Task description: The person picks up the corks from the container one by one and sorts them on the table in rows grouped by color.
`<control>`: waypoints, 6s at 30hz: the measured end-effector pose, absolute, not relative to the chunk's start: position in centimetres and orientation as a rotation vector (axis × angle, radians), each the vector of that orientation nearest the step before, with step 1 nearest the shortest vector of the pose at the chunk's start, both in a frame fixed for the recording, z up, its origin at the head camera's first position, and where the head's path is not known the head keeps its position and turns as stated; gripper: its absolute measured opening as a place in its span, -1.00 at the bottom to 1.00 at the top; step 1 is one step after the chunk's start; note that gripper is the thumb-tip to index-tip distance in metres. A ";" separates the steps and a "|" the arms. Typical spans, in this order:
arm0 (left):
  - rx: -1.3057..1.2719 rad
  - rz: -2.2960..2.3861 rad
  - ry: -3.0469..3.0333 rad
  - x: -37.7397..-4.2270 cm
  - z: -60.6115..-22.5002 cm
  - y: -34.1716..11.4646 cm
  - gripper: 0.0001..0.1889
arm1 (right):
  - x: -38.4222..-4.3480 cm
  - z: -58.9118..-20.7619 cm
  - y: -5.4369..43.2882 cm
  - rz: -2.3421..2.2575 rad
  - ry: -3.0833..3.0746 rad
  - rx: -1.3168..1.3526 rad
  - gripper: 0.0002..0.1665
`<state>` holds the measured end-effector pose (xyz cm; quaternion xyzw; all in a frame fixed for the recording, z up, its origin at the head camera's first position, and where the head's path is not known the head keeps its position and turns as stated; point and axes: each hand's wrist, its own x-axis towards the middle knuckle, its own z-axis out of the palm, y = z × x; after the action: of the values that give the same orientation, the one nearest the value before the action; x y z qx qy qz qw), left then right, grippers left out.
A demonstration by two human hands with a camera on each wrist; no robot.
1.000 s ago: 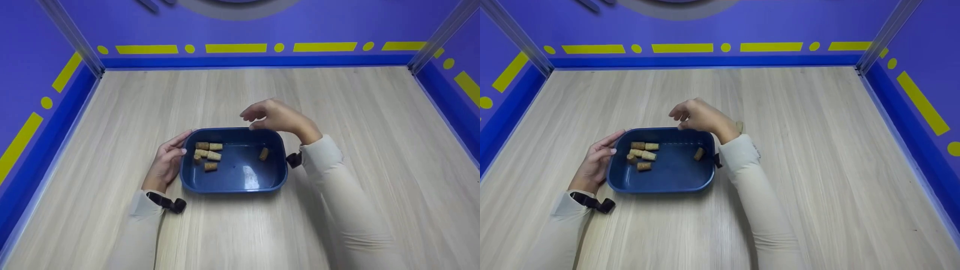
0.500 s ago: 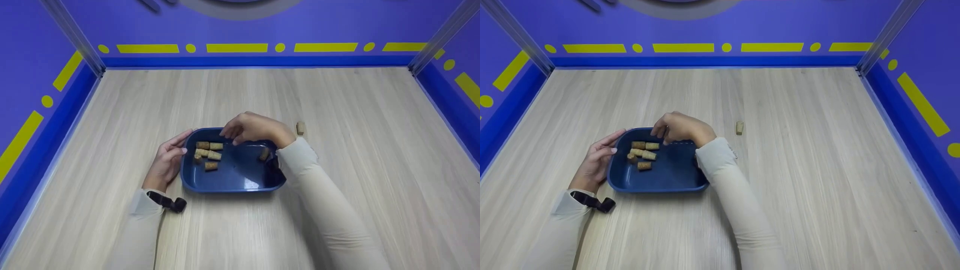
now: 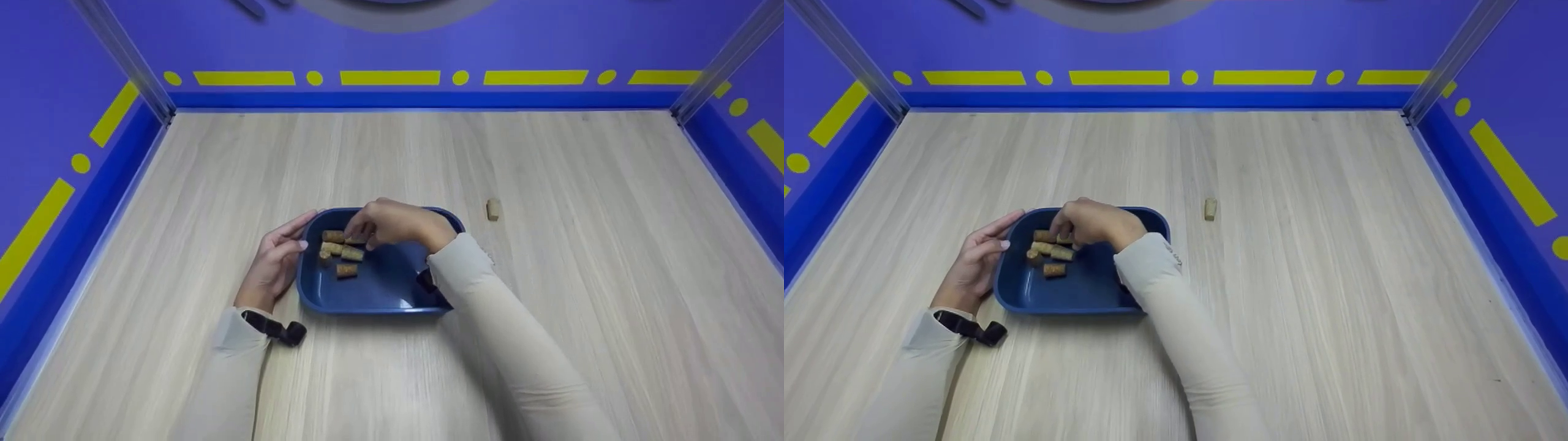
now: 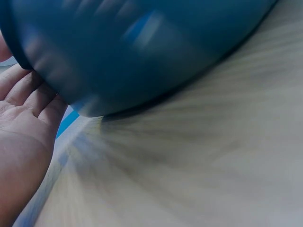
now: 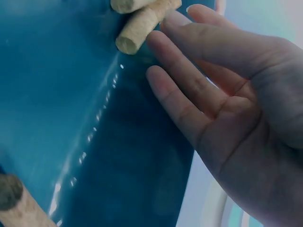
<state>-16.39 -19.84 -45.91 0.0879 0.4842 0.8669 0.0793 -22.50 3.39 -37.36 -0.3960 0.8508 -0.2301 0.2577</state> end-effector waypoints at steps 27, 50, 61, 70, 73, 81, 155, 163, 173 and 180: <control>0.259 2.577 1.462 -16.4 -45.8 -19.8 -0.39 | -21.9 -39.7 2.5 -0.568 2.350 -1.346 -0.50; 0.277 2.586 1.456 -16.4 -45.8 -19.8 -0.40 | -21.5 -39.5 2.6 -0.501 2.380 -1.253 -0.58; 0.292 2.596 1.455 -16.4 -45.8 -19.8 -0.41 | -21.7 -38.0 3.5 -0.569 2.351 -1.146 -0.56; 0.247 2.575 1.480 -16.4 -45.8 -19.8 -0.41 | -21.9 -36.3 5.1 -0.653 2.313 -1.083 -0.52; 0.245 2.580 1.474 -16.4 -45.8 -19.8 -0.41 | -21.9 -35.8 5.9 -0.658 2.341 -1.113 -0.53; 0.235 2.597 1.459 -16.5 -45.9 -19.7 -0.41 | -22.3 -34.5 8.3 -0.755 2.403 -1.160 -0.53; 0.242 2.587 1.499 -16.4 -45.8 -19.7 -0.42 | -24.0 -41.1 27.3 -1.135 2.770 -0.492 -0.56; 0.267 2.586 1.472 -16.3 -45.8 -19.7 -0.41 | -24.0 -41.3 27.6 -1.066 2.737 -0.408 -0.55; 0.264 2.590 1.456 -16.4 -45.8 -19.7 -0.42 | -24.2 -41.7 27.2 -1.003 2.706 -0.396 -0.54; 0.255 2.595 1.452 -16.5 -46.0 -19.8 -0.42 | -24.4 -41.8 27.2 -1.013 2.713 -0.417 -0.53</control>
<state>-16.49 -19.80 -46.01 0.0851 0.4849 0.8669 0.0786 -24.37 27.20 -41.85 -0.1418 0.9218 -0.3443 0.1078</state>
